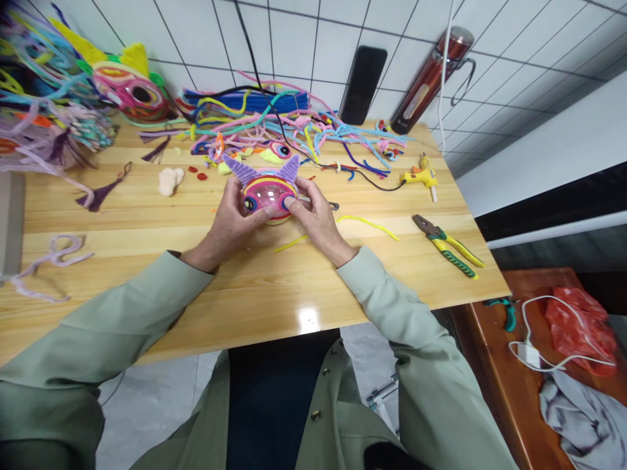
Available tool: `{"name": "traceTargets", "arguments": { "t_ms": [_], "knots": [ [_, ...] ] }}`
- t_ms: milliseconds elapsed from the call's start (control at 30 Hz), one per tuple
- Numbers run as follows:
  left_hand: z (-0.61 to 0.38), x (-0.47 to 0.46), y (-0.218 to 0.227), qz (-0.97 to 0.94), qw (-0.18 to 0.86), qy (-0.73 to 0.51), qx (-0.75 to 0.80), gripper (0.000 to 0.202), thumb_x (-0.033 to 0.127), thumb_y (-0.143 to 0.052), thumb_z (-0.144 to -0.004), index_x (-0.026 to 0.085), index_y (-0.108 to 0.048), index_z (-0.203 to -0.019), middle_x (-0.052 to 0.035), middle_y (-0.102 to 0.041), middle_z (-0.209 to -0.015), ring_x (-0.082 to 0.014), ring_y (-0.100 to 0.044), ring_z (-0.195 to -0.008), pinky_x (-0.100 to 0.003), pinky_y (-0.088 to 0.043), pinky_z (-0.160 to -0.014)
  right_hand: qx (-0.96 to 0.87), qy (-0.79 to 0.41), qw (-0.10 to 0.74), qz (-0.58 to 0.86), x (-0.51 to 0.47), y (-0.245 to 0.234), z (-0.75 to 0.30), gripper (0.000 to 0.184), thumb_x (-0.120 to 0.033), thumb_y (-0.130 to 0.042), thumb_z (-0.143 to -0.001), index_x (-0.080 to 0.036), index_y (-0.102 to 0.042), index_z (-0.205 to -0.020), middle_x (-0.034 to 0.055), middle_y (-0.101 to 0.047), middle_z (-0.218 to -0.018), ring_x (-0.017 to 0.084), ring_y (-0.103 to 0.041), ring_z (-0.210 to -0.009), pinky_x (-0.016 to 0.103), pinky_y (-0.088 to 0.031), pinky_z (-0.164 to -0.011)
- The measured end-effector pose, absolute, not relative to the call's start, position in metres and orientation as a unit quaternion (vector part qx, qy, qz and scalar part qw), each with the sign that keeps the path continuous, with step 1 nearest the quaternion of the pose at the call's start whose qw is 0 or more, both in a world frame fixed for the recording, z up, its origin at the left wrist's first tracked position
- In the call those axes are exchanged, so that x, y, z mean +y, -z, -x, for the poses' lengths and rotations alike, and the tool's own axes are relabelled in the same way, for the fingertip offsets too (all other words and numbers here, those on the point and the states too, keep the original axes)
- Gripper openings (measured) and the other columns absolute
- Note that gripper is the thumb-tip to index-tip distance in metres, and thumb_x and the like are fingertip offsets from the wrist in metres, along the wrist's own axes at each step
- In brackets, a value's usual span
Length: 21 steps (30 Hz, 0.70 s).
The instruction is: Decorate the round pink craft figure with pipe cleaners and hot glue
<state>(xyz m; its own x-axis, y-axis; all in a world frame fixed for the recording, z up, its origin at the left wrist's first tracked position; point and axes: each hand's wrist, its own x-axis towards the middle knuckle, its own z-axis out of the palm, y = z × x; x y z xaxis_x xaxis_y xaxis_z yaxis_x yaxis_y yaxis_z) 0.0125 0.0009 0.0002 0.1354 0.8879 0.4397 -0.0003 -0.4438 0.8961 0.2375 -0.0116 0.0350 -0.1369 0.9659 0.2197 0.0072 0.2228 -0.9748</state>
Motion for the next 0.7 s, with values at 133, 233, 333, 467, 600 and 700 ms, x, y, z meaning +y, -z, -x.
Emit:
{"name": "traceTargets", "arguments": {
  "t_ms": [133, 233, 333, 467, 600, 700],
  "knots": [
    [-0.0123, 0.0003, -0.0015, -0.644, 0.391, -0.56, 0.344, 0.095, 0.083, -0.101, -0.092, 0.028, -0.057, -0.156, -0.0141, -0.077, -0.157, -0.0364, -0.083, -0.142, -0.051, -0.073, -0.118, -0.602, -0.461, 0.505, 0.413, -0.0125, -0.0348, -0.238, 0.083, -0.09, -0.093, -0.09, -0.035, -0.077, -0.15, 0.0083, -0.081, -0.166, 0.037, -0.073, -0.159, 0.061, -0.06, -0.141],
    [-0.0124, -0.0006, -0.0025, -0.647, 0.385, -0.559, 0.346, 0.094, 0.083, -0.1, -0.093, 0.028, -0.057, -0.156, -0.0142, -0.077, -0.157, -0.0359, -0.083, -0.143, -0.05, -0.073, -0.119, -0.602, -0.464, 0.499, 0.417, -0.0141, -0.0345, -0.2384, 0.082, -0.089, -0.093, -0.092, -0.037, -0.076, -0.153, 0.008, -0.078, -0.17, 0.038, -0.071, -0.162, 0.062, -0.058, -0.142],
    [-0.0114, -0.0017, -0.0022, -0.65, 0.388, -0.552, 0.349, 0.095, 0.082, -0.1, -0.094, 0.028, -0.055, -0.158, -0.0147, -0.076, -0.159, -0.0362, -0.082, -0.144, -0.05, -0.073, -0.119, -0.6, -0.465, 0.493, 0.426, -0.0143, -0.0332, -0.2385, 0.084, -0.09, -0.092, -0.091, -0.038, -0.075, -0.155, 0.0076, -0.076, -0.172, 0.038, -0.069, -0.164, 0.063, -0.057, -0.143],
    [-0.0104, -0.0025, -0.0002, -0.654, 0.386, -0.542, 0.361, 0.101, 0.08, -0.104, -0.09, 0.027, -0.054, -0.159, -0.0162, -0.075, -0.16, -0.0377, -0.083, -0.144, -0.052, -0.074, -0.119, -0.597, -0.45, 0.496, 0.442, -0.0126, -0.0321, -0.2363, 0.082, -0.094, -0.09, -0.09, -0.038, -0.076, -0.149, 0.0076, -0.079, -0.166, 0.038, -0.07, -0.161, 0.062, -0.059, -0.14],
    [-0.0111, -0.0035, 0.0013, -0.66, 0.379, -0.541, 0.358, 0.104, 0.082, -0.105, -0.088, 0.028, -0.053, -0.16, -0.0165, -0.073, -0.161, -0.0383, -0.082, -0.145, -0.053, -0.074, -0.119, -0.591, -0.443, 0.501, 0.45, -0.0121, -0.0337, -0.2321, 0.083, -0.093, -0.093, -0.088, -0.034, -0.074, -0.144, 0.0097, -0.082, -0.159, 0.038, -0.075, -0.154, 0.061, -0.063, -0.136],
    [-0.0114, -0.0043, 0.0017, -0.662, 0.38, -0.542, 0.352, 0.103, 0.082, -0.104, -0.09, 0.029, -0.052, -0.162, -0.0158, -0.073, -0.16, -0.0383, -0.082, -0.145, -0.054, -0.074, -0.119, -0.593, -0.451, 0.503, 0.438, -0.0131, -0.0345, -0.2304, 0.089, -0.093, -0.094, -0.086, -0.034, -0.072, -0.149, 0.0105, -0.079, -0.165, 0.039, -0.074, -0.157, 0.062, -0.061, -0.138]
  ]
}}
